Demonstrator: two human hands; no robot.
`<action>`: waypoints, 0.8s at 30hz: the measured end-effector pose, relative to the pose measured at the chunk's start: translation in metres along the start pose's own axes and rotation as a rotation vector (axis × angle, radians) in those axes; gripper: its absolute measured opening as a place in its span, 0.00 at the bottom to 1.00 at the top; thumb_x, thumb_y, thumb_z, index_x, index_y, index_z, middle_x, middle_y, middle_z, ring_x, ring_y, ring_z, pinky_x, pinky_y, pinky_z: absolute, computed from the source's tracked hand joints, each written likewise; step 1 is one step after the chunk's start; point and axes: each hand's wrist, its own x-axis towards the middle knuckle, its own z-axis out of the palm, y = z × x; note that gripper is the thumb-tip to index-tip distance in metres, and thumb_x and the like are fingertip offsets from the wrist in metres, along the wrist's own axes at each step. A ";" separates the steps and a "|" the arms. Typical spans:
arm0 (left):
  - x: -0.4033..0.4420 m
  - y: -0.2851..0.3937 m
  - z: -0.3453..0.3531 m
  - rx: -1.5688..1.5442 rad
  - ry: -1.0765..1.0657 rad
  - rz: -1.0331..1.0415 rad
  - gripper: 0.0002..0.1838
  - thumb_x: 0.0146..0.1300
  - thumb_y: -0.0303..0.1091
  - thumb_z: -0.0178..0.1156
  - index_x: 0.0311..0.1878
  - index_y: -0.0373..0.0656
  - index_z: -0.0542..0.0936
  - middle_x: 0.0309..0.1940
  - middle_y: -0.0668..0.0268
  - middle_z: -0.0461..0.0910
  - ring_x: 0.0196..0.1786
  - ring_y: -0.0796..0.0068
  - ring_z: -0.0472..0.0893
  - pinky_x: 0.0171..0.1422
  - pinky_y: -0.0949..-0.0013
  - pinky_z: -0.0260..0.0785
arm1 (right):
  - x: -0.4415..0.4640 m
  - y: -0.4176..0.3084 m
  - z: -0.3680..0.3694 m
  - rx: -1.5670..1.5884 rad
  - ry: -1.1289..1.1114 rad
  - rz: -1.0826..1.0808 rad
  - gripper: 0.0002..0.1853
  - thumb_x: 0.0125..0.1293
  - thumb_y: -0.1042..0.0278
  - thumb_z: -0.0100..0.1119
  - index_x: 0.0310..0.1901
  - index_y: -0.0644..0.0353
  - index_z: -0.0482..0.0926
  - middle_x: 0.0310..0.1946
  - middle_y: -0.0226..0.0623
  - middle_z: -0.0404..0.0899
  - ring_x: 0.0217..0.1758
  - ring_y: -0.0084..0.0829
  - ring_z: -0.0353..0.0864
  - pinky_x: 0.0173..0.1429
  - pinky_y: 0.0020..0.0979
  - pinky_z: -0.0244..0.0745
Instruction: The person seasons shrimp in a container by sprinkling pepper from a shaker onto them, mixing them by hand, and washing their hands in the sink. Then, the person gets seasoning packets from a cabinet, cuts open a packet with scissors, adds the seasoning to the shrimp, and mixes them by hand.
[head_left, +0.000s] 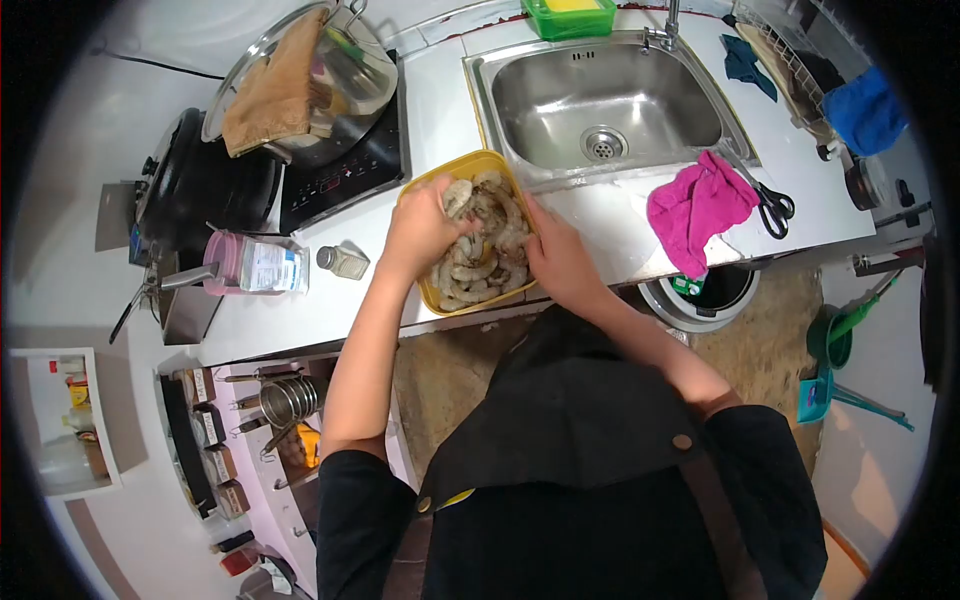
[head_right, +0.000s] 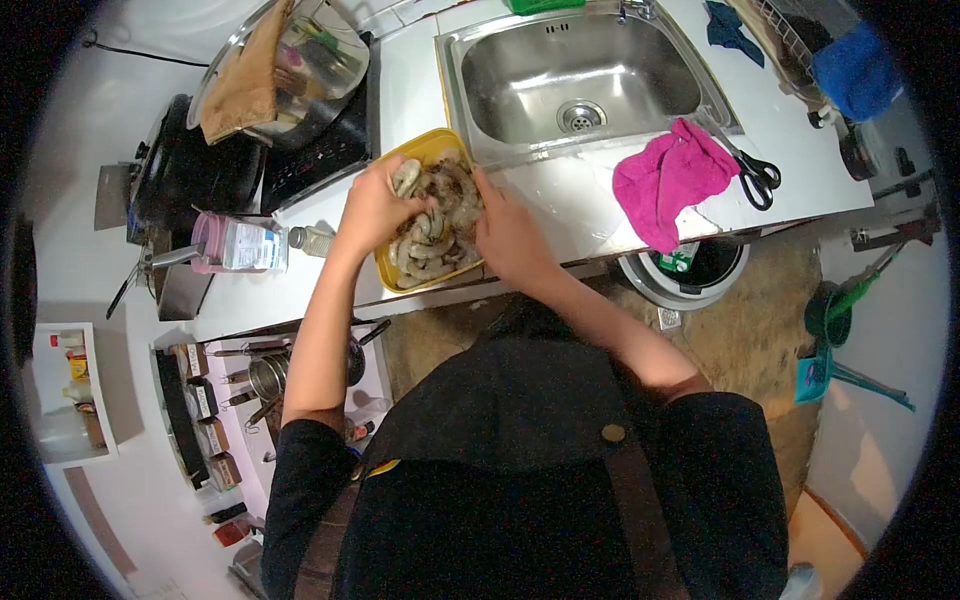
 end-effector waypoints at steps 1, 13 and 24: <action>-0.001 -0.002 -0.003 -0.031 -0.018 0.068 0.25 0.46 0.37 0.71 0.50 0.42 0.77 0.40 0.53 0.80 0.43 0.57 0.81 0.49 0.63 0.71 | 0.005 0.003 0.001 0.018 0.009 -0.001 0.25 0.63 0.71 0.47 0.62 0.67 0.63 0.41 0.61 0.75 0.45 0.55 0.75 0.52 0.47 0.69; 0.059 -0.041 0.048 -0.414 -0.187 -0.148 0.24 0.62 0.50 0.51 0.38 0.34 0.81 0.31 0.52 0.81 0.36 0.62 0.80 0.45 0.62 0.69 | 0.041 0.017 0.003 0.072 0.018 0.115 0.15 0.67 0.64 0.48 0.53 0.53 0.77 0.34 0.51 0.80 0.38 0.48 0.80 0.44 0.40 0.73; -0.001 -0.009 0.014 -0.030 -0.433 0.519 0.21 0.46 0.31 0.64 0.48 0.49 0.78 0.50 0.62 0.75 0.59 0.57 0.68 0.68 0.62 0.54 | 0.065 0.038 0.002 0.170 -0.027 -0.052 0.14 0.64 0.66 0.49 0.48 0.54 0.80 0.36 0.49 0.80 0.40 0.47 0.81 0.45 0.39 0.74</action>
